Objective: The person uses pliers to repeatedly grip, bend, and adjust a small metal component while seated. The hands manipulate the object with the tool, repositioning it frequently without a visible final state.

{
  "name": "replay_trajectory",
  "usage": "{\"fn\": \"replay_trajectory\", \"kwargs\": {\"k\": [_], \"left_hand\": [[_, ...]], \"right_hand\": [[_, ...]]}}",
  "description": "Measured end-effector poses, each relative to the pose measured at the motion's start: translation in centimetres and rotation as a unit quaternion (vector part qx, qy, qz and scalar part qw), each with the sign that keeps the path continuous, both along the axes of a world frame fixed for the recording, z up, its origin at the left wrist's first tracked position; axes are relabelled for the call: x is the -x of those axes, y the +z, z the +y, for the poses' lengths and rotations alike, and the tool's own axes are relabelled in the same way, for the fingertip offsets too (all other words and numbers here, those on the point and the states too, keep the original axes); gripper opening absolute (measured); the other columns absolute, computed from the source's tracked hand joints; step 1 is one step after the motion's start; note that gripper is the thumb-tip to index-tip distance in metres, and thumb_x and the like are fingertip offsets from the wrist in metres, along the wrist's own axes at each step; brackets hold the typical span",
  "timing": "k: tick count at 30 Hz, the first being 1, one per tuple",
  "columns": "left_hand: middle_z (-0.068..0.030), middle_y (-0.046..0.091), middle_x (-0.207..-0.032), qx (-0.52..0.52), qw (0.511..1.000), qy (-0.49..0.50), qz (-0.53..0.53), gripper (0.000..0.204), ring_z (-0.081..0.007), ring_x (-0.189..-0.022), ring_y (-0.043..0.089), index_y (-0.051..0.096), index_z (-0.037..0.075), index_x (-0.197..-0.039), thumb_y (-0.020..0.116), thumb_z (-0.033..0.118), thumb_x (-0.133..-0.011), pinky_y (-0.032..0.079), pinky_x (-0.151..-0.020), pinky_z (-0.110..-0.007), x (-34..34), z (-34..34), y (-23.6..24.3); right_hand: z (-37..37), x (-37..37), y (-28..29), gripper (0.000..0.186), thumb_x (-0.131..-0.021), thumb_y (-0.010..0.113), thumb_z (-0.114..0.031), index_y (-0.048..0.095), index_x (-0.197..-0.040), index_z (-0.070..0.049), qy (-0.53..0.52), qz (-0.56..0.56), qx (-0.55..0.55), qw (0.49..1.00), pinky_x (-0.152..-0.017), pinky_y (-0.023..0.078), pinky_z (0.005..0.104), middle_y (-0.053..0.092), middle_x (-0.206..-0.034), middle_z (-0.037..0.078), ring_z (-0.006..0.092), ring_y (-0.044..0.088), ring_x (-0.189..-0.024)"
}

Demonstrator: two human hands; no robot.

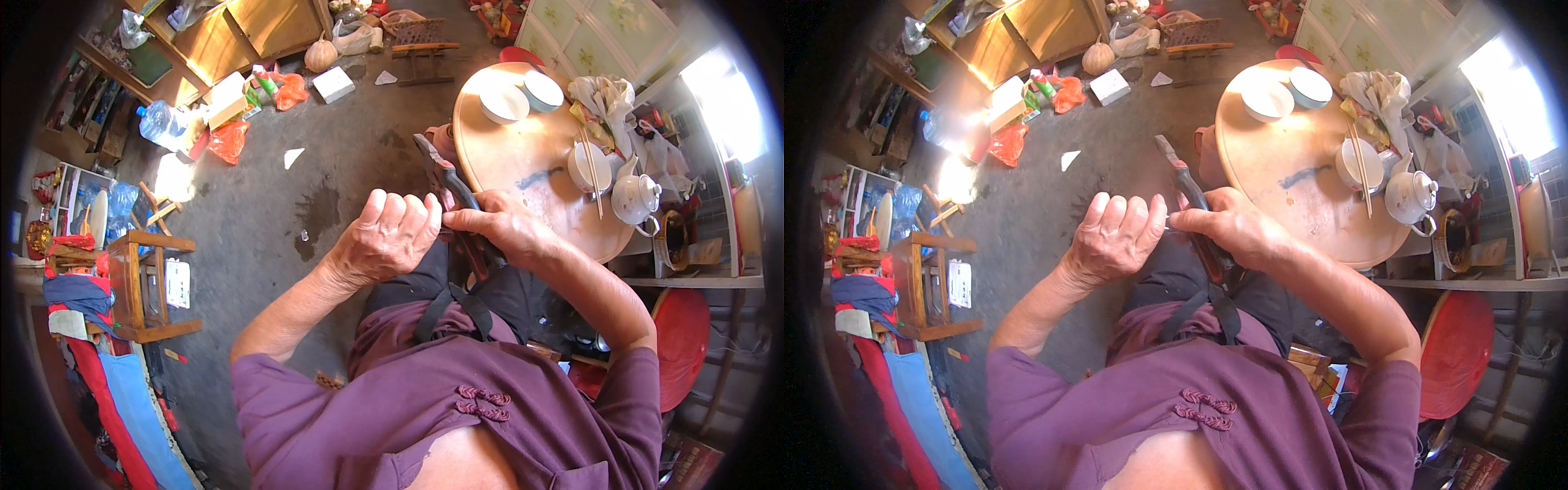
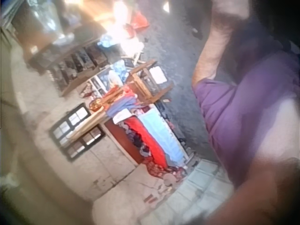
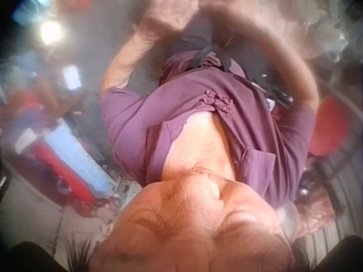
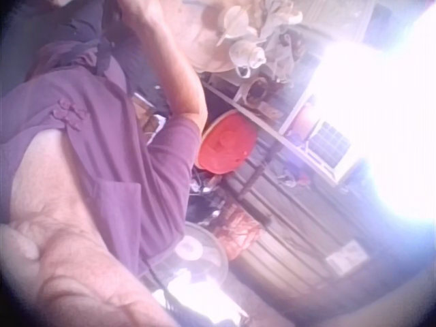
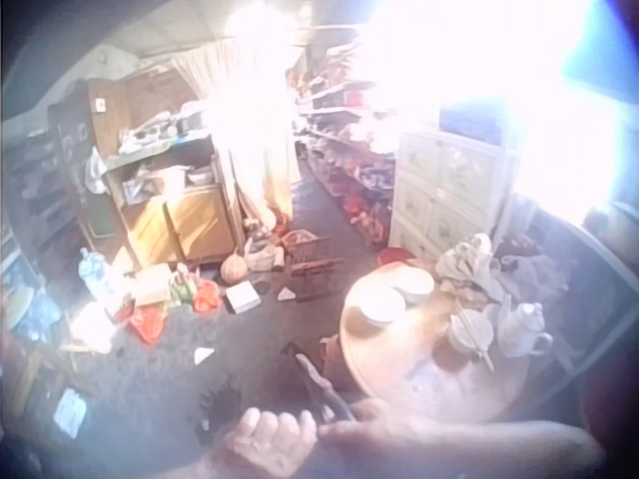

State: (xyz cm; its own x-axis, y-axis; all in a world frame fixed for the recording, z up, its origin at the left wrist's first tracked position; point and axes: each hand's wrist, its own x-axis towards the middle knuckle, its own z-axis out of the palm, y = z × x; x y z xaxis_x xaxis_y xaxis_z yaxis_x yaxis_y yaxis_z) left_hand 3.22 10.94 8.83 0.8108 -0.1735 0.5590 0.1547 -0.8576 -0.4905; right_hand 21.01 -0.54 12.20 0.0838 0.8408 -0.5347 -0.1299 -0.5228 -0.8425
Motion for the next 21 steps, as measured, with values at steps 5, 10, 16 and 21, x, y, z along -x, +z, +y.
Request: {"fn": "replay_trajectory", "kwargs": {"k": [5, 10, 16, 21], "left_hand": [[-0.0062, 0.055, -0.084, 0.015, 1.000, 0.004, 0.014, 0.029, -0.0199, -0.071, 0.052, 0.063, 0.004, -0.106, 0.057, 0.016, -0.080, 0.045, -0.078, -0.039, -0.3, 0.9, 0.2], [-0.0050, 0.050, -0.080, 0.079, 0.997, -0.002, -0.003, 0.024, -0.0183, -0.067, 0.048, 0.061, 0.003, -0.103, 0.055, 0.016, -0.083, 0.043, -0.073, -0.036, -0.4, 2.3, 0.8], [-0.0071, 0.053, -0.083, 0.221, 0.974, 0.039, -0.024, 0.037, -0.0257, -0.078, 0.052, 0.061, 0.005, -0.104, 0.071, 0.022, -0.073, 0.041, -0.077, -0.040, 0.7, 3.6, 2.2], [-0.0088, 0.058, -0.089, 0.248, 0.965, 0.080, -0.032, 0.036, -0.0285, -0.084, 0.055, 0.061, 0.005, -0.102, 0.073, 0.023, -0.074, 0.041, -0.078, -0.041, 1.1, 3.8, 3.0]], "right_hand": [[1.2, -0.5, -1.3, 0.033, -0.086, 0.067, -0.031, 0.061, -0.080, 0.001, -0.028, 0.009, -0.034, 0.999, -0.040, 0.041, 0.0314, 0.056, -0.063, 0.007, 0.0162, 0.053, -0.046], [1.7, -1.1, 0.5, 0.034, -0.085, 0.067, -0.032, 0.064, -0.089, 0.002, 0.016, -0.021, -0.016, 1.000, -0.047, 0.045, 0.0320, 0.060, -0.071, 0.009, 0.0174, 0.057, -0.054], [-0.8, -3.8, 2.0, 0.043, -0.072, 0.069, -0.027, 0.069, -0.108, -0.005, 0.140, -0.272, -0.147, 0.941, -0.101, 0.040, 0.0368, 0.064, -0.107, 0.015, 0.0279, 0.057, -0.110], [-3.9, -4.4, 1.8, 0.029, -0.067, 0.069, -0.020, 0.070, -0.091, -0.003, 0.091, -0.353, -0.177, 0.914, -0.096, 0.042, 0.0382, 0.054, -0.117, 0.013, 0.0284, 0.055, -0.109]]}}
